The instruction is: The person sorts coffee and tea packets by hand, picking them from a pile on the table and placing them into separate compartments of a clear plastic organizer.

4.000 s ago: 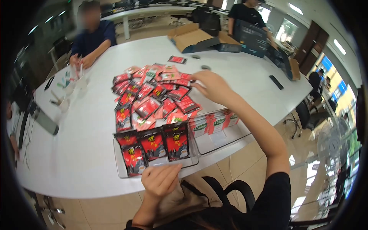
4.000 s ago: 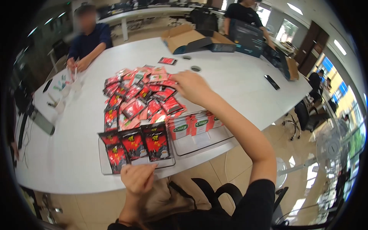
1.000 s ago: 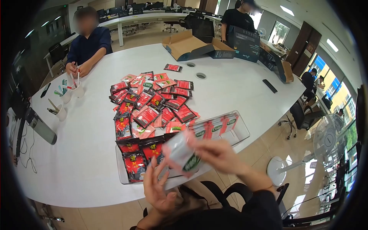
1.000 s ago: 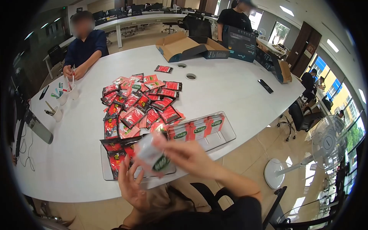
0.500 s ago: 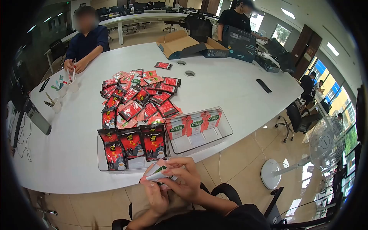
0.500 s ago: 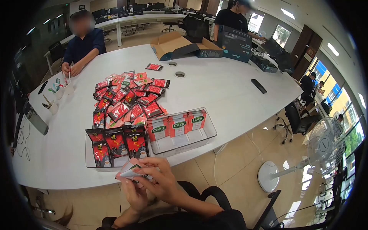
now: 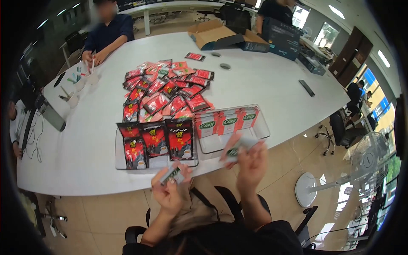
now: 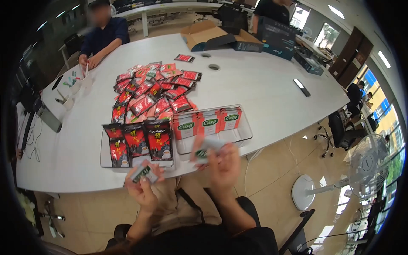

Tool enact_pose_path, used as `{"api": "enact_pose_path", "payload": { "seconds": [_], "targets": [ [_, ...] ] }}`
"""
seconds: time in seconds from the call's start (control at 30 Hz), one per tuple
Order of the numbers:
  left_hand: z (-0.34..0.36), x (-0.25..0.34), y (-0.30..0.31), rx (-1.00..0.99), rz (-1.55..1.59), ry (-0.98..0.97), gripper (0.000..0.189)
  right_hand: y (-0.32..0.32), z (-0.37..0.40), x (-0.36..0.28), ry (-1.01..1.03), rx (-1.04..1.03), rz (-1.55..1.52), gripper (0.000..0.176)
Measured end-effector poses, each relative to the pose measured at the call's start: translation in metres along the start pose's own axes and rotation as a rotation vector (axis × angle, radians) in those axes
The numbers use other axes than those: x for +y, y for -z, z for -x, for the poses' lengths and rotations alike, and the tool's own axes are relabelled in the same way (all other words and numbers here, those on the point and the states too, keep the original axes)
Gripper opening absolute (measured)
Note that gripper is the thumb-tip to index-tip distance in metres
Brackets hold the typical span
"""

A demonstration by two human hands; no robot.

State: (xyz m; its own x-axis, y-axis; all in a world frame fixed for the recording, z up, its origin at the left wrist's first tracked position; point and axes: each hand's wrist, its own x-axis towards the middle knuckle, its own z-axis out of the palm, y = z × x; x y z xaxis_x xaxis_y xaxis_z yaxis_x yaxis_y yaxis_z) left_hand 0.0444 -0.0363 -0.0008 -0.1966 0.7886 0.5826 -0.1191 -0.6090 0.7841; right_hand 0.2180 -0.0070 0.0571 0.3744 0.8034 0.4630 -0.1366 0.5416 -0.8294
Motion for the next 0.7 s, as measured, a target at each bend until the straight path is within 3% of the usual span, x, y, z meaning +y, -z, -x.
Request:
{"api": "enact_pose_path", "payload": {
  "seconds": [0.07, 0.1, 0.2, 0.3, 0.5, 0.7],
  "targets": [
    [-0.008, -0.007, 0.016, -0.006, -0.053, 0.031, 0.037, 0.011, -0.02, -0.003, 0.016, 0.043, 0.079, 0.039],
    [-0.013, -0.018, 0.017, 0.054, -0.052, -0.171, 0.037, 0.023, -0.03, -0.001, 0.066, 0.023, 0.163, 0.043],
    [-0.021, -0.027, 0.027, 0.045, -0.083, -0.128, 0.036, 0.041, -0.061, -0.013, 0.056, -0.154, 0.547, 0.04],
    [-0.019, -0.033, 0.035, -0.005, -0.06, -0.103, 0.035, 0.036, -0.085, 0.0, -0.011, -0.257, 0.365, 0.036],
    [-0.016, -0.033, 0.029, 0.048, 0.021, -0.113, 0.032, 0.031, -0.105, -0.007, 0.04, -0.383, 0.73, 0.014],
    [-0.016, -0.035, 0.027, 0.079, 0.047, -0.151, 0.03, 0.025, -0.112, -0.008, 0.145, -0.59, 0.847, 0.015]
  ]
}}
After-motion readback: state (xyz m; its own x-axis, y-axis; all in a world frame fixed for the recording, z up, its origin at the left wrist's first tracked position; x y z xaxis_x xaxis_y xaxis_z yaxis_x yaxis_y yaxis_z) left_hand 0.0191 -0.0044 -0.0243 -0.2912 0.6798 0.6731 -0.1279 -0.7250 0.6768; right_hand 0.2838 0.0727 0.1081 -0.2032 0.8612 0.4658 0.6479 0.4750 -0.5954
